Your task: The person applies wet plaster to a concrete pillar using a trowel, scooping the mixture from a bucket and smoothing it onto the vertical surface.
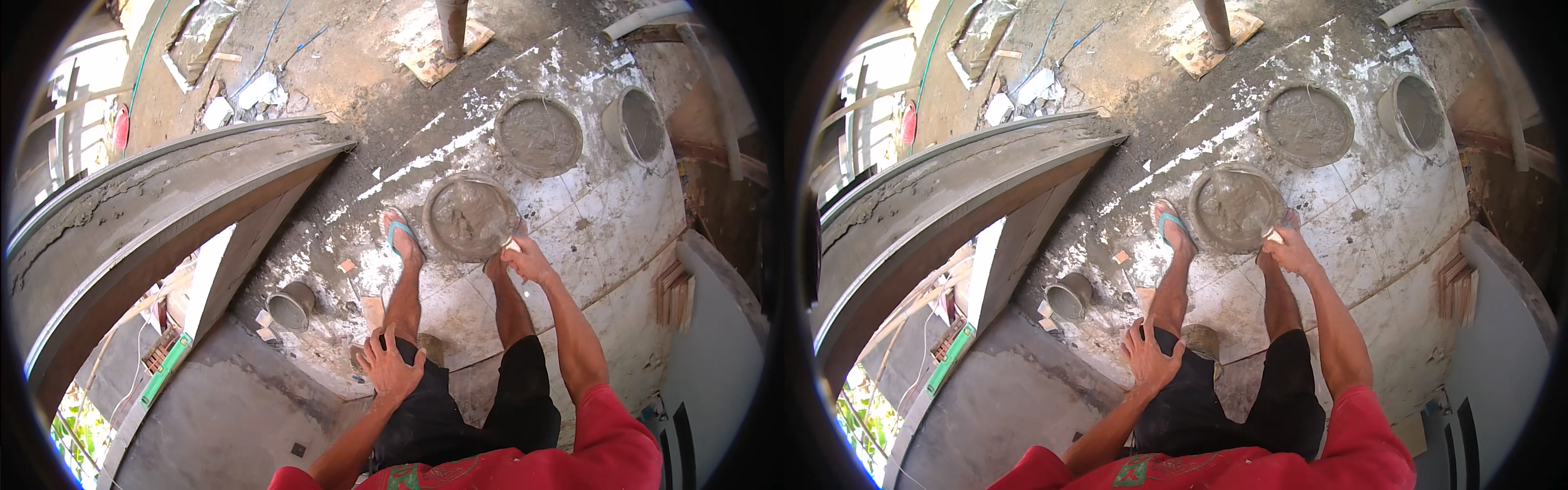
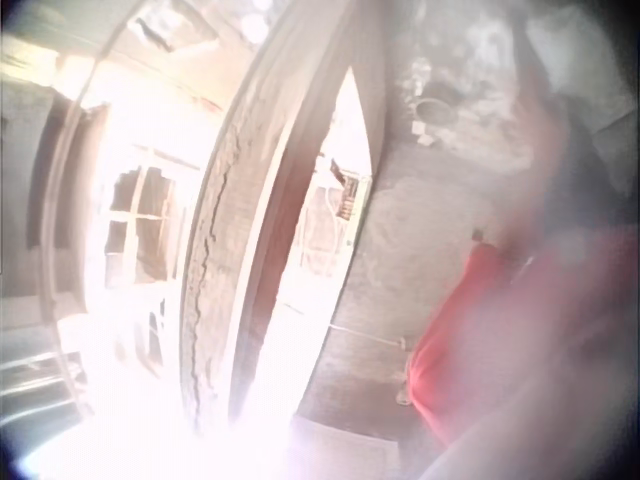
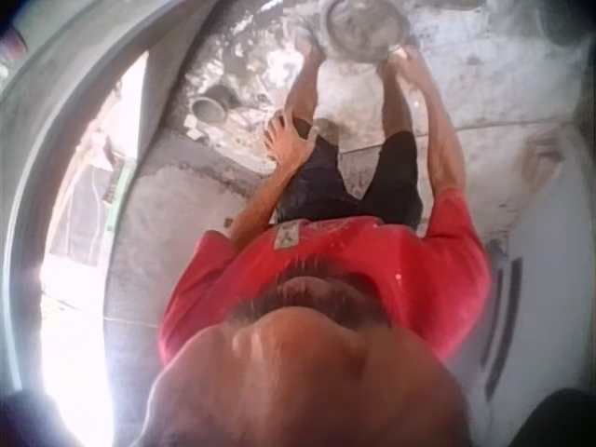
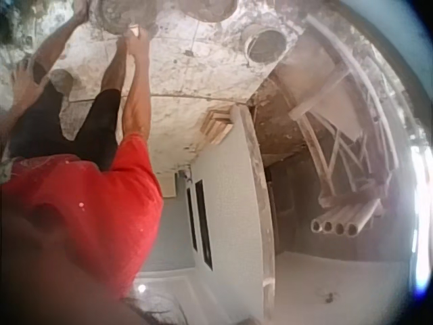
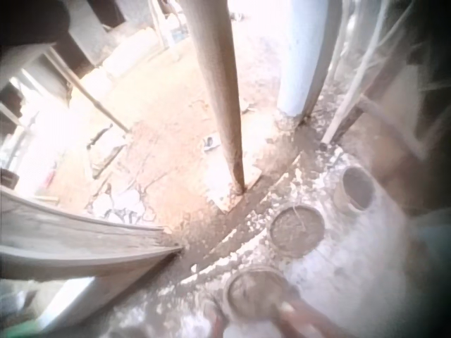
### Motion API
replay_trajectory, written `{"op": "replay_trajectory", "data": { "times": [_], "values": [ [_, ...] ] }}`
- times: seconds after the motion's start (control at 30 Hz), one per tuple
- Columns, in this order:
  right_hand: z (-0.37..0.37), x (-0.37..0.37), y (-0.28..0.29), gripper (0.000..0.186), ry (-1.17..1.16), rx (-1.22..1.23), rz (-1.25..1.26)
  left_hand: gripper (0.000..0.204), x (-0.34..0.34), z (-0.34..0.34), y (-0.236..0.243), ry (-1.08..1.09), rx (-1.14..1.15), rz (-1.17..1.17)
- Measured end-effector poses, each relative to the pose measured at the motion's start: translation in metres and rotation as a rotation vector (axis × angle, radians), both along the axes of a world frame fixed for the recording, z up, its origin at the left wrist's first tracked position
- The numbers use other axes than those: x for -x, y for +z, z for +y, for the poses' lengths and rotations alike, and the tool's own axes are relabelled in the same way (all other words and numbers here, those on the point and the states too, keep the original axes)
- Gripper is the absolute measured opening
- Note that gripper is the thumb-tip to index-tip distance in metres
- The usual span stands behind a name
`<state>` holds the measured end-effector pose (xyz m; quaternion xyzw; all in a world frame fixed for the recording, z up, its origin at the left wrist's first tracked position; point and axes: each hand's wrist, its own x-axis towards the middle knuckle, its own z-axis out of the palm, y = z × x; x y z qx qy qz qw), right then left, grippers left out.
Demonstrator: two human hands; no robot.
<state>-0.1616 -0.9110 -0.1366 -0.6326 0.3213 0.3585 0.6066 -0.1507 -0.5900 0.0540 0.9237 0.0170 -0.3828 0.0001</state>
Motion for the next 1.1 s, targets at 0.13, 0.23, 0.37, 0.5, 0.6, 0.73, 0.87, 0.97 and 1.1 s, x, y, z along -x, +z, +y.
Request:
{"op": "replay_trajectory", "data": {
  "times": [0.13, 0.23, 0.37, 0.5, 0.6, 0.73, 0.87, 0.97, 1.1],
  "values": [
    [0.001, -0.075, 0.032, 0.020, -0.163, -0.032, -0.061, 0.083, 0.028, 0.015, -0.008, 0.129, 0.098, 0.074],
    [0.011, -0.132, 0.031, 0.020, -0.367, 0.264, -0.386, 0.078, 0.020, 0.005, -0.036, 0.076, 0.100, 0.134],
    [0.061, -0.208, 0.011, 0.023, -0.476, 0.692, -0.559, 0.073, 0.013, 0.000, -0.039, 0.008, 0.061, 0.179],
    [0.150, -0.264, -0.038, 0.035, -0.615, 0.645, -0.338, 0.070, 0.014, -0.005, -0.044, 0.039, 0.101, 0.173],
    [0.218, -0.279, -0.010, 0.034, -0.110, 0.492, -0.276, 0.070, 0.013, -0.014, -0.045, 0.047, 0.124, 0.164],
    [0.268, -0.199, 0.156, 0.036, -0.179, 0.073, -0.656, 0.076, 0.045, 0.008, -0.055, -0.034, 0.061, 0.222],
    [0.207, -0.127, 0.203, 0.038, -0.039, 0.163, -0.525, 0.077, 0.069, -0.021, -0.051, 0.089, 0.278, -0.122],
    [0.141, -0.063, 0.159, 0.032, -0.024, 0.200, -0.225, 0.071, 0.073, -0.070, -0.037, 0.251, 0.043, 0.154],
    [0.024, -0.006, 0.100, 0.037, 0.461, 0.472, 0.053, 0.071, 0.091, -0.094, -0.025, 0.357, 0.058, 0.138]
  ]
}}
